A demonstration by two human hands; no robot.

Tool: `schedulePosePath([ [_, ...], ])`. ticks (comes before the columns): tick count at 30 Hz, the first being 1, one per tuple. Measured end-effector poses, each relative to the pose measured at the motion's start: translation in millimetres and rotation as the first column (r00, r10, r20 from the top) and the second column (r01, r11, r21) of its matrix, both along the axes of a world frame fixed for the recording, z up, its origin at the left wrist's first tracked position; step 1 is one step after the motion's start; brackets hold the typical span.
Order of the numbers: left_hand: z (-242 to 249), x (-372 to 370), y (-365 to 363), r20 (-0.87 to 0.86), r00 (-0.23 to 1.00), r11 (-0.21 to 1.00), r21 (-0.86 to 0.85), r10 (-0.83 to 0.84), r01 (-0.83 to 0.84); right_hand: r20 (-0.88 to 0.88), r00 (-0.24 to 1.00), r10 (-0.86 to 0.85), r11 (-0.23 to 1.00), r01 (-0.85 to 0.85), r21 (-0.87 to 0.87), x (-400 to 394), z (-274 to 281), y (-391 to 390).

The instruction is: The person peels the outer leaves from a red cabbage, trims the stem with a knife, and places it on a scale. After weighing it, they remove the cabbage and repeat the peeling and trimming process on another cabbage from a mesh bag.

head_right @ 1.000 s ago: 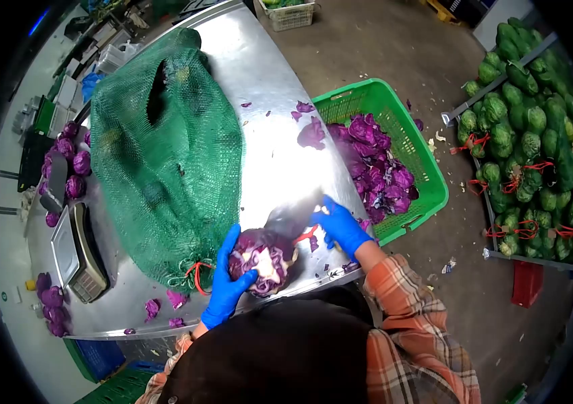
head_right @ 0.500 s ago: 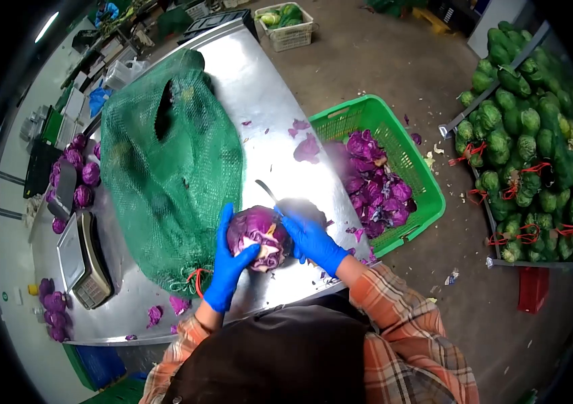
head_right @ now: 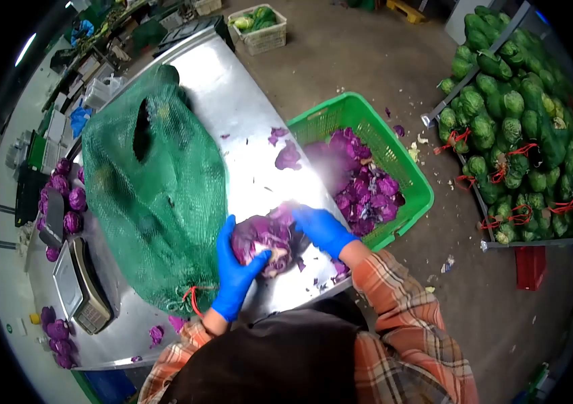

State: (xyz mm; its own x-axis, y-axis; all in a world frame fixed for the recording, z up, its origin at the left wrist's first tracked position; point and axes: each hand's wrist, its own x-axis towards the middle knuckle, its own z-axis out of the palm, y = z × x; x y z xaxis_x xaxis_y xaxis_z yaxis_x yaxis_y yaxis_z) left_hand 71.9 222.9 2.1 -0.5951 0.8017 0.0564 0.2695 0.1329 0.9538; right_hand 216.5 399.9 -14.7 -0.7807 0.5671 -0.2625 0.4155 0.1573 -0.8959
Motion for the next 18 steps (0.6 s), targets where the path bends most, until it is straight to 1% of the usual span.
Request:
schedulePosePath([
  [1, -4, 1, 0, -0.071, 0.998, 1.0, 0.009, -0.002, 0.003, 0.044, 0.999, -0.014, 0.99, 0.02, -0.142, 0, 7, -1],
  [2, -9, -2, -1, 0.105, 0.994, 0.998, 0.042, 0.032, -0.037, 0.095, 0.995, -0.029, 0.96, 0.054, -0.274, 1, 14, -1],
  [3, -13, -8, -5, 0.215, 0.976, 0.999, 0.03, 0.02, -0.027, 0.069, 0.995, -0.076, 0.955, 0.093, -0.283, -2, 15, -12],
  [5, -8, -18, -13, 0.171, 0.982, 0.994, 0.094, -0.075, 0.059, 0.003, 0.986, -0.169, 0.946, 0.163, -0.281, -16, 22, -25],
  [6, -8, -19, -18, 0.178, 0.981, 0.994, 0.085, -0.083, 0.069, 0.034, 0.974, -0.222, 0.939, 0.223, -0.262, -22, 7, -22],
  [7, -13, -20, -25, 0.163, 0.984, 0.994, 0.091, -0.076, 0.062, 0.04, 0.973, -0.229, 0.968, 0.232, -0.099, -25, -19, -18],
  [8, -23, -23, -31, 0.145, 0.987, 0.993, 0.1, -0.069, 0.055, 0.042, 0.97, -0.238, 0.97, 0.235, 0.071, -29, -49, -11],
  [9, -27, -24, -35, 0.125, 0.99, 0.992, 0.113, -0.064, 0.05, 0.039, 0.967, -0.25, 0.942, 0.233, 0.241, -34, -64, -4],
  [10, -26, -21, -41, 0.133, 0.99, 0.994, 0.108, -0.046, 0.032, 0.101, 0.965, -0.242, 0.928, 0.199, 0.315, -41, -59, -2],
  [11, -29, -16, -49, 0.215, 0.977, 0.997, 0.067, 0.013, -0.028, 0.123, 0.967, -0.224, 0.969, 0.208, 0.131, -42, -53, 2],
  [12, -34, -9, -58, 0.295, 0.953, 0.997, 0.016, 0.073, -0.082, 0.146, 0.968, -0.203, 0.975, 0.213, -0.061, -40, -34, 4],
  [13, -39, -8, -62, 0.371, 0.919, 0.991, -0.035, 0.134, -0.13, 0.162, 0.971, -0.178, 0.945, 0.215, -0.248, -38, -13, 7],
  [14, -43, -8, -63, 0.318, 0.939, 0.991, -0.033, 0.132, -0.128, 0.201, 0.974, -0.103, 0.924, 0.168, -0.344, -35, 6, 8],
  [16, -30, -8, -53, 0.171, 0.974, 0.988, 0.009, 0.151, -0.155, -0.016, 0.998, -0.069, 0.986, 0.065, -0.152, -21, 20, -8],
  [17, -16, -8, -45, 0.098, 0.981, 0.985, 0.027, 0.166, -0.169, -0.086, 0.996, -0.012, 0.995, 0.003, -0.097, -14, 26, -20],
  [18, 13, -8, -36, 0.318, 0.942, 0.994, -0.002, 0.107, -0.112, -0.154, 0.987, 0.046, 0.998, -0.053, -0.039, -6, 32, -32],
])
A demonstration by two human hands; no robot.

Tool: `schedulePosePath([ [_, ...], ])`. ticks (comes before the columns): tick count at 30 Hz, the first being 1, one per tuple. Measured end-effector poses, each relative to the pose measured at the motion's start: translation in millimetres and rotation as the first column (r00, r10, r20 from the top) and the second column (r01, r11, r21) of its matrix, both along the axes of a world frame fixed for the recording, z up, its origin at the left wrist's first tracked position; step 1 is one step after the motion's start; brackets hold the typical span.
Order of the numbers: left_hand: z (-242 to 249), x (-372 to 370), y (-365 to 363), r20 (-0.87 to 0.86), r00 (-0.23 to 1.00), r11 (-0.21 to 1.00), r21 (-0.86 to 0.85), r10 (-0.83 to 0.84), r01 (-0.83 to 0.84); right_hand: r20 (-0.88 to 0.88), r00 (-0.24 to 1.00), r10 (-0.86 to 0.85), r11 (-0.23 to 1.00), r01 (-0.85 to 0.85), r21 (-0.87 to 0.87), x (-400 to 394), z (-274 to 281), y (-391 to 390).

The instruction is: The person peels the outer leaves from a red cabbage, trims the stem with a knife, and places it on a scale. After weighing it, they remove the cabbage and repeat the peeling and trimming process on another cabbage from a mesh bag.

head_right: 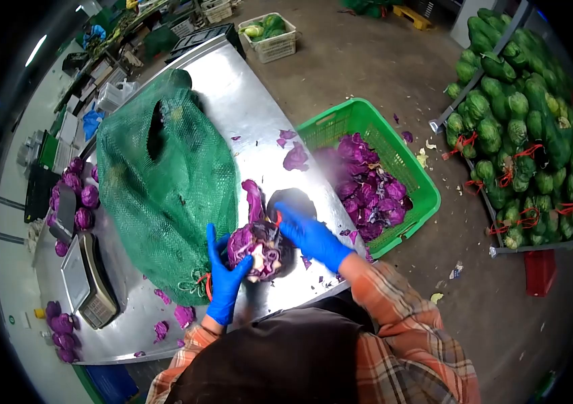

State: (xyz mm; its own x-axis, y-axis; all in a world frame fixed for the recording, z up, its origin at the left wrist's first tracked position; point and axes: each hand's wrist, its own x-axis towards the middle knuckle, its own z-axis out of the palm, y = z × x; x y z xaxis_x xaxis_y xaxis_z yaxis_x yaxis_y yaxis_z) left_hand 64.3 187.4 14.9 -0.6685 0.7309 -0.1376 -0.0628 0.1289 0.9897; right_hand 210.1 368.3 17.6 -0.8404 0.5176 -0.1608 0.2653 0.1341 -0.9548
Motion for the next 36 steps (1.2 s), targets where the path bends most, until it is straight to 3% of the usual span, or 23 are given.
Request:
schedulePosePath([
  [1, 7, -2, 6, 0.055, 0.995, 0.997, 0.008, -0.079, 0.079, -0.036, 0.999, 0.031, 0.999, -0.031, 0.011, 4, 0, -13],
  [2, -1, -9, 6, -0.141, 0.978, 0.987, -0.085, -0.151, 0.14, -0.072, 0.995, 0.062, 0.998, -0.061, 0.021, 8, 0, -26],
  [3, -10, -15, 7, -0.324, 0.915, 0.964, -0.189, -0.239, 0.185, -0.044, 0.998, 0.043, 0.989, -0.036, 0.141, 7, 3, -34],
  [5, -2, -8, 15, -0.14, 0.968, 0.977, -0.079, -0.21, 0.2, -0.073, 0.997, 0.009, 0.976, 0.007, 0.216, 4, -11, -31],
  [6, 0, -3, 17, -0.04, 0.98, 0.981, -0.024, -0.196, 0.195, -0.004, 1.0, 0.008, 0.981, -0.007, 0.195, 5, -13, -26],
  [8, -2, -1, 16, -0.022, 0.983, 0.983, -0.035, -0.182, 0.182, 0.057, 0.998, -0.01, 0.985, 0.0, 0.174, 4, -10, -16],
  [11, -8, -2, 14, -0.085, 0.982, 0.985, -0.001, -0.169, 0.17, 0.247, 0.95, -0.192, 0.981, 0.188, 0.037, -2, -41, 5],
  [12, -13, -3, 9, -0.125, 0.977, 0.984, -0.002, -0.174, 0.176, 0.214, 0.947, -0.242, 0.96, 0.201, 0.195, -1, -77, 22],
  [13, -21, -5, 3, -0.162, 0.971, 0.984, -0.006, -0.177, 0.178, 0.153, 0.952, -0.264, 0.946, 0.224, 0.235, -1, -96, 31],
  [14, -28, -4, -1, -0.035, 0.989, 0.988, 0.046, -0.146, 0.147, 0.04, 0.953, -0.3, 0.91, 0.273, 0.313, -7, -126, 36],
  [15, -26, -4, 0, -0.092, 0.984, 0.988, 0.02, -0.149, 0.152, -0.075, 0.944, -0.321, 0.865, 0.324, 0.384, -12, -145, 41],
  [16, -21, -4, -1, -0.146, 0.978, 0.988, -0.009, -0.151, 0.151, 0.106, 0.929, -0.355, 0.934, 0.347, 0.091, -13, -104, 39],
  [17, -16, -4, -4, -0.194, 0.969, 0.988, -0.043, -0.151, 0.145, 0.293, 0.901, -0.321, 0.898, 0.388, -0.208, -13, -51, 33],
  [18, -11, -7, -4, -0.311, 0.926, 0.968, -0.193, -0.213, 0.158, 0.176, 0.921, -0.346, 0.879, 0.384, -0.283, -9, -39, 26],
  [21, -6, -2, 2, -0.308, 0.933, 0.948, -0.305, -0.186, 0.088, 0.092, 0.976, -0.195, 0.953, 0.211, -0.219, 7, -17, -8],
  [22, -17, 3, 4, -0.151, 0.985, 0.989, -0.131, -0.088, 0.068, 0.088, 0.98, -0.177, 0.957, 0.193, -0.218, 12, -11, -23],
  [24, -15, 9, 7, -0.129, 0.988, 0.988, -0.139, -0.079, 0.061, 0.111, 0.989, -0.1, 0.961, 0.124, -0.246, 18, 1, -41],
  [26, -6, 11, 9, -0.069, 0.992, 0.981, -0.169, -0.108, 0.095, 0.066, 0.984, -0.165, 0.986, 0.167, -0.015, 16, -21, -56],
  [30, -6, 11, 14, -0.033, 0.991, 0.991, -0.031, -0.133, 0.132, -0.06, 0.986, -0.157, 0.98, 0.163, 0.111, 8, -44, -44],
  [31, -8, 18, 16, -0.011, 0.999, 0.998, -0.026, -0.053, 0.053, 0.013, 0.99, -0.142, 0.989, 0.142, 0.033, 3, -32, -35],
  [33, -11, 22, 25, 0.0, 0.999, 0.998, -0.049, 0.04, -0.04, 0.104, 0.991, -0.086, 0.994, 0.078, 0.08, -5, -36, -19],
  [34, -12, 22, 24, -0.026, 0.999, 0.999, -0.038, 0.036, -0.037, 0.225, 0.973, -0.048, 0.991, 0.075, -0.111, -8, -13, -12],
  [36, -14, 25, 17, -0.083, 0.996, 0.999, -0.005, 0.032, -0.033, 0.283, 0.948, -0.147, 0.915, 0.238, -0.324, -9, -49, 7],
])
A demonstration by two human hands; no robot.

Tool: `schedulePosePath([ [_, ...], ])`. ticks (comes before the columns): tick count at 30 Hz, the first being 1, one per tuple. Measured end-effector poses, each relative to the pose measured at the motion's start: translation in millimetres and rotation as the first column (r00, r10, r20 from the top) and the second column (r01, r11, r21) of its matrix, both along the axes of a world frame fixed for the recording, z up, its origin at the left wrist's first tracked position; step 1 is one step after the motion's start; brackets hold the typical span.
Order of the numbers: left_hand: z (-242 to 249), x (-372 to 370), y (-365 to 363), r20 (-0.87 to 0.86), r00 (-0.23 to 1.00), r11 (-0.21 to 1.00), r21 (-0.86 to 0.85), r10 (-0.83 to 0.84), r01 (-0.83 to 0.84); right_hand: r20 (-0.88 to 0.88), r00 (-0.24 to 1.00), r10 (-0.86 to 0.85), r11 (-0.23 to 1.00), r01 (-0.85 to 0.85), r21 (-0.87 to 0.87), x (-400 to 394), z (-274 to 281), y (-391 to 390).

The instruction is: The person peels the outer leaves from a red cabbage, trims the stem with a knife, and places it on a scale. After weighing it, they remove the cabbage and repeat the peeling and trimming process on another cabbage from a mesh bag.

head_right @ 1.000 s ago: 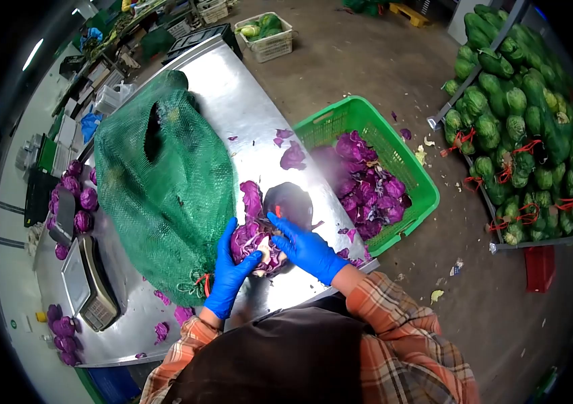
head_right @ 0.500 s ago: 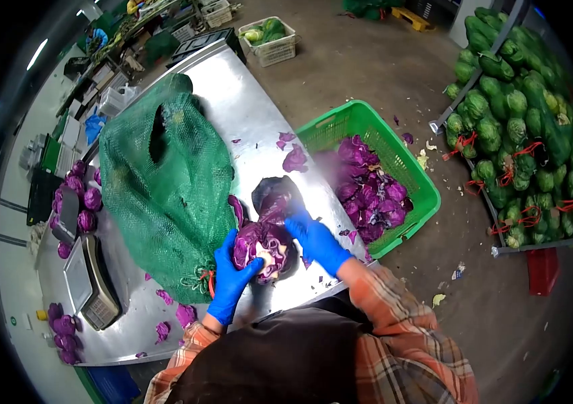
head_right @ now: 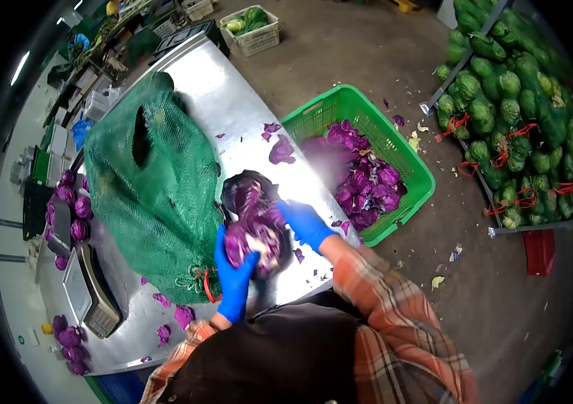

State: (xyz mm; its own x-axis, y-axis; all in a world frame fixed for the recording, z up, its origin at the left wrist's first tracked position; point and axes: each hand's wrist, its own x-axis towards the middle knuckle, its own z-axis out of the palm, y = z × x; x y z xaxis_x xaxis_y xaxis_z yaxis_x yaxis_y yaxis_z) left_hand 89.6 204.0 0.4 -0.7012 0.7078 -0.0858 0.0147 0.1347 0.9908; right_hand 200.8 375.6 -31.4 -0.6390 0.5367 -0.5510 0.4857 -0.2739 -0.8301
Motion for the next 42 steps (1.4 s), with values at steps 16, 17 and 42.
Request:
schedulePosePath([
  [16, 5, -26, 1, 0.256, 0.96, 0.993, 0.003, -0.117, 0.12, 0.143, 0.862, 0.487, 0.727, -0.491, 0.48, 7, 86, -4],
  [17, 9, -26, 3, 0.239, 0.962, 0.991, -0.005, -0.129, 0.134, 0.176, 0.84, 0.514, 0.721, -0.534, 0.442, 4, 82, -4],
  [42, 7, -58, 5, 0.028, 0.883, 0.879, -0.087, -0.468, 0.469, -0.072, 0.964, 0.256, 0.963, -0.247, 0.108, -18, 16, 28],
])
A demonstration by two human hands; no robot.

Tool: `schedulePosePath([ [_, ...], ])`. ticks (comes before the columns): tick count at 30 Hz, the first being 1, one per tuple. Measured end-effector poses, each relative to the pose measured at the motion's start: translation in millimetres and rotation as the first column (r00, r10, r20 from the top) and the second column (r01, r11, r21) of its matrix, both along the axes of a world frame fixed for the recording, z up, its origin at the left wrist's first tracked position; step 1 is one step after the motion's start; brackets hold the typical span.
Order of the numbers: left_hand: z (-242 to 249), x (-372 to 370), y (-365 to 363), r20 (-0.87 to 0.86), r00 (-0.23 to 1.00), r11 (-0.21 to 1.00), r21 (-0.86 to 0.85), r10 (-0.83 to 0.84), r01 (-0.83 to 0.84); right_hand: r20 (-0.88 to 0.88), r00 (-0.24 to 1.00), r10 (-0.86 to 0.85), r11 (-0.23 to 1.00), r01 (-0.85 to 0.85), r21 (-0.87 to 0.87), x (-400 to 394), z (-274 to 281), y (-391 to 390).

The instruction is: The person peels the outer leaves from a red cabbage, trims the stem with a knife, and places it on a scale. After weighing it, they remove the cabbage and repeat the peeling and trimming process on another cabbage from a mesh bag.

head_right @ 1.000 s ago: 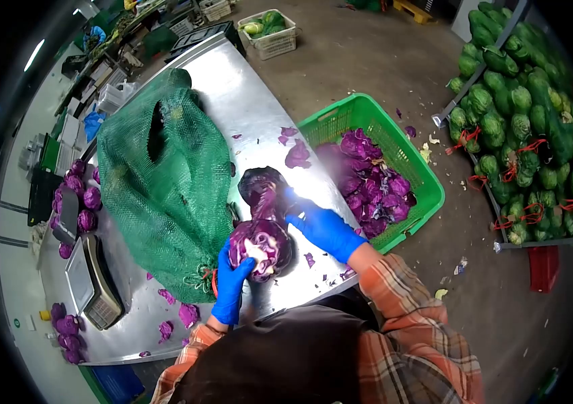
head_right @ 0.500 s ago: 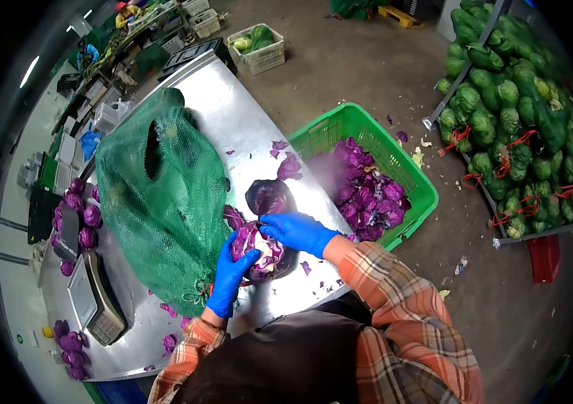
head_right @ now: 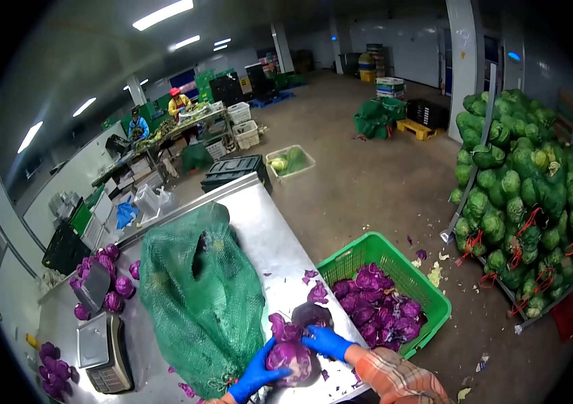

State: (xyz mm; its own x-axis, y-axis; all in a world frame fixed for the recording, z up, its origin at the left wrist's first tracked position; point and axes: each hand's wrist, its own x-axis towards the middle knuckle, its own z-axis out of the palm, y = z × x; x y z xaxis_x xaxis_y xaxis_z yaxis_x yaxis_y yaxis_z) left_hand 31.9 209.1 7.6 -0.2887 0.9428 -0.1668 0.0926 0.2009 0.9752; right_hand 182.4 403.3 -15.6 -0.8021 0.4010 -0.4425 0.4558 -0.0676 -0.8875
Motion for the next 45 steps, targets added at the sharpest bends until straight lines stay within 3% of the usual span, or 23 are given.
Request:
schedulePosePath([
  [2, 13, 4, -5, 0.083, 0.996, 0.998, 0.053, -0.021, 0.017, -0.063, 0.996, -0.065, 0.979, 0.051, -0.198, 9, 15, -12],
  [6, 7, -3, -18, 0.021, 0.989, 0.988, 0.053, -0.146, 0.145, -0.07, 0.995, -0.077, 0.992, 0.07, -0.107, 10, 36, -27],
  [9, 33, 5, -12, 0.125, 0.991, 0.993, -0.097, -0.057, 0.069, -0.093, 0.988, -0.122, 0.991, 0.115, -0.071, 2, 15, -34],
  [10, 45, 16, -3, 0.035, 0.989, 0.964, -0.232, 0.141, -0.129, -0.045, 0.989, -0.14, 0.988, 0.136, -0.078, -2, 13, -37],
  [11, 38, 21, 0, -0.178, 0.963, 0.951, -0.197, 0.203, -0.237, -0.07, 0.991, -0.115, 0.991, 0.109, -0.083, -5, 20, -37],
  [13, 8, 18, -5, -0.26, 0.933, 0.957, -0.081, 0.25, -0.279, -0.057, 0.994, -0.088, 0.996, 0.088, 0.001, -11, 20, -32],
  [16, 8, 20, -25, -0.231, 0.956, 0.979, -0.053, 0.181, -0.198, -0.015, 1.0, -0.027, 0.998, 0.026, -0.057, -17, 24, -31],
  [17, 0, 19, -29, -0.252, 0.943, 0.975, 0.004, 0.217, -0.223, 0.025, 1.0, 0.004, 1.0, -0.004, 0.011, -22, 30, -33],
  [19, -2, 19, -39, -0.077, 0.958, 0.96, -0.017, 0.276, -0.278, -0.272, 0.961, 0.054, 0.932, 0.05, 0.359, -38, 4, -43],
  [21, 0, 20, -47, -0.038, 0.956, 0.957, -0.012, 0.29, -0.291, -0.099, 0.993, 0.061, 0.866, -0.003, 0.501, -41, 2, -45],
  [22, 2, 21, -50, -0.142, 0.96, 0.97, 0.041, 0.242, -0.238, -0.047, 0.994, 0.095, 0.831, -0.053, 0.554, -44, -22, -40],
  [24, 3, 25, -56, -0.315, 0.933, 0.984, 0.088, 0.175, -0.155, -0.149, 0.983, 0.111, 0.778, 0.008, 0.628, -50, -98, -32],
  [25, 1, 29, -58, -0.381, 0.91, 0.986, 0.097, 0.161, -0.134, -0.472, 0.86, 0.193, 0.706, 0.212, 0.675, -53, -136, -29],
  [26, -5, 34, -56, -0.281, 0.922, 0.963, 0.109, 0.267, -0.246, -0.242, 0.97, 0.0, 0.953, 0.074, 0.295, -38, -75, -30],
  [27, -9, 39, -53, -0.187, 0.907, 0.926, 0.114, 0.377, -0.361, 0.114, 0.98, -0.161, 0.98, 0.172, -0.096, -23, -10, -31],
  [29, 0, 42, -34, 0.173, 0.769, 0.784, -0.034, 0.615, -0.619, -0.075, 0.971, -0.226, 0.937, 0.196, -0.288, 2, -2, -24],
  [31, -35, 36, -29, 0.286, 0.692, 0.73, -0.04, 0.662, -0.682, -0.153, 0.968, -0.2, 0.951, 0.154, -0.269, 21, 21, -41],
  [32, -13, 46, -19, 0.308, 0.655, 0.711, -0.117, 0.69, -0.694, -0.241, 0.959, -0.149, 0.967, 0.09, -0.239, 27, 27, -50],
  [33, -21, 44, -17, 0.319, 0.697, 0.758, -0.124, 0.642, -0.641, -0.212, 0.972, -0.104, 0.989, 0.078, -0.126, 33, 38, -57],
  [36, 9, 42, -2, 0.071, 0.901, 0.896, 0.097, 0.428, -0.433, -0.2, 0.977, -0.078, 0.991, 0.098, 0.091, 39, 19, -49],
  [38, 10, 43, -1, -0.208, 0.877, 0.899, 0.172, 0.433, -0.403, -0.234, 0.972, -0.022, 0.953, 0.092, 0.289, 38, 23, -46],
  [41, 1, 41, -5, -0.504, 0.815, 0.958, 0.149, 0.288, -0.246, 0.083, 0.997, -0.004, 0.955, -0.021, 0.297, 34, 58, -49],
  [45, 18, 36, 5, -0.584, 0.792, 0.984, 0.101, 0.177, -0.145, -0.225, 0.969, 0.099, 0.785, 0.063, 0.616, 28, 21, -44],
])
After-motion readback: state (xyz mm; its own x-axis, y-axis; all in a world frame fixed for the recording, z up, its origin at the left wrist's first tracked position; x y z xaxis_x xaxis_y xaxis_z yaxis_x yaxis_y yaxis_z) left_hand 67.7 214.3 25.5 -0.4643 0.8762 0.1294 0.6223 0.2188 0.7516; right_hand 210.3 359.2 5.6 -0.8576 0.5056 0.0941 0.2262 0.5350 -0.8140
